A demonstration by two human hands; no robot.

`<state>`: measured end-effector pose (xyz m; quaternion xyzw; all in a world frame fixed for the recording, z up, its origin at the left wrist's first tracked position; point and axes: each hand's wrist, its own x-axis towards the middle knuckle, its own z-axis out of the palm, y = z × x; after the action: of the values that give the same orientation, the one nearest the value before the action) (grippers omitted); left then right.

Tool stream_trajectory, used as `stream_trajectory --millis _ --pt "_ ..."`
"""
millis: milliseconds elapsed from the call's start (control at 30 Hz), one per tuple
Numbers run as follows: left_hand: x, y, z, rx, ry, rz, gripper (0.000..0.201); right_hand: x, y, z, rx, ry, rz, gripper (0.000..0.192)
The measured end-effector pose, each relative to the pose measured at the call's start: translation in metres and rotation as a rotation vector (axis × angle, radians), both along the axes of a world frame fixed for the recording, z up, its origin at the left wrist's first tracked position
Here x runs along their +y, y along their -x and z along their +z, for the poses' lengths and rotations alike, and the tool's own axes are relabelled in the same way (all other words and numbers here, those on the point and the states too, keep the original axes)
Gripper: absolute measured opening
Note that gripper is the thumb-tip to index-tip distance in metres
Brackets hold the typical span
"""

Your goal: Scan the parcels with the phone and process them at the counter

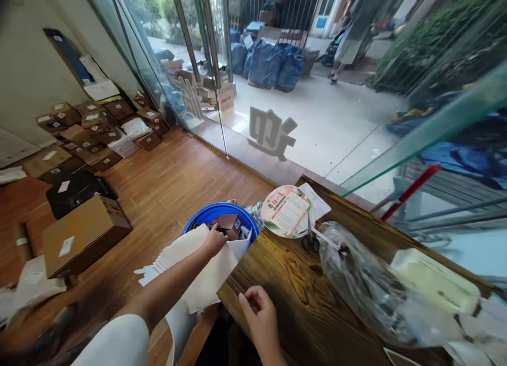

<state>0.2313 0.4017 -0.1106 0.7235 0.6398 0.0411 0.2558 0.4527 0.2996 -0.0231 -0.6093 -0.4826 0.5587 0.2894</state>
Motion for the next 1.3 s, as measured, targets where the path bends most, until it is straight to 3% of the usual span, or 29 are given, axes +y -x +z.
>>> stream_trajectory --millis 33,67,167,233,267,400,467,600,667,733,800,900,967,1033,1100,1300 --pt "-0.011 0.004 0.000 0.024 0.012 -0.018 0.011 0.011 0.015 -0.004 -0.026 -0.029 0.083 0.020" --pt "-0.025 0.009 0.002 0.049 0.017 -0.027 0.013 0.023 0.031 -0.009 -0.101 -0.056 0.211 0.021" --pt "-0.075 0.026 0.017 0.109 0.003 -0.009 0.019 0.058 0.081 -0.029 -0.467 -0.098 0.704 0.076" --pt "-0.108 0.041 0.026 0.139 -0.009 0.027 0.022 0.075 0.110 -0.047 -0.647 -0.063 0.901 0.100" --pt "-0.123 0.049 0.029 0.147 -0.024 0.053 0.023 0.082 0.121 -0.056 -0.688 -0.027 0.937 0.099" --pt "-0.174 0.100 0.046 0.154 -0.113 0.212 0.028 0.107 0.144 -0.082 -0.814 0.064 0.937 0.060" --pt "-0.196 0.131 0.068 0.148 -0.183 0.305 0.029 0.121 0.144 -0.087 -0.903 0.019 0.860 0.050" --pt "-0.234 0.174 0.122 0.120 -0.530 0.527 0.034 0.149 0.142 -0.093 -1.084 -0.030 0.773 0.043" --pt "-0.254 0.177 0.129 0.035 -0.566 0.617 0.035 0.157 0.143 -0.093 -1.088 -0.009 0.841 0.023" --pt "-0.273 0.168 0.111 -0.013 -0.457 0.621 0.030 0.160 0.145 -0.087 -1.051 -0.045 0.907 0.007" --pt "-0.292 0.150 0.073 0.032 -0.311 0.659 0.025 0.159 0.144 -0.073 -1.002 -0.149 0.929 0.012" --pt "-0.314 0.123 0.015 0.013 -0.122 0.984 0.026 0.157 0.137 -0.045 -0.935 -0.337 0.895 0.023" --pt "-0.322 0.112 -0.008 -0.136 -0.044 1.071 0.028 0.158 0.130 -0.027 -0.914 -0.435 0.851 0.031" --pt "-0.324 0.110 -0.014 -0.331 -0.046 1.077 0.032 0.163 0.124 -0.012 -0.909 -0.511 0.800 0.037" --pt "-0.322 0.114 -0.010 -0.440 -0.084 1.079 0.033 0.171 0.119 0.003 -0.903 -0.577 0.746 0.044" --pt "-0.311 0.131 0.012 -0.460 -0.188 1.043 0.034 0.185 0.110 0.055 -0.849 -0.656 0.550 0.043"
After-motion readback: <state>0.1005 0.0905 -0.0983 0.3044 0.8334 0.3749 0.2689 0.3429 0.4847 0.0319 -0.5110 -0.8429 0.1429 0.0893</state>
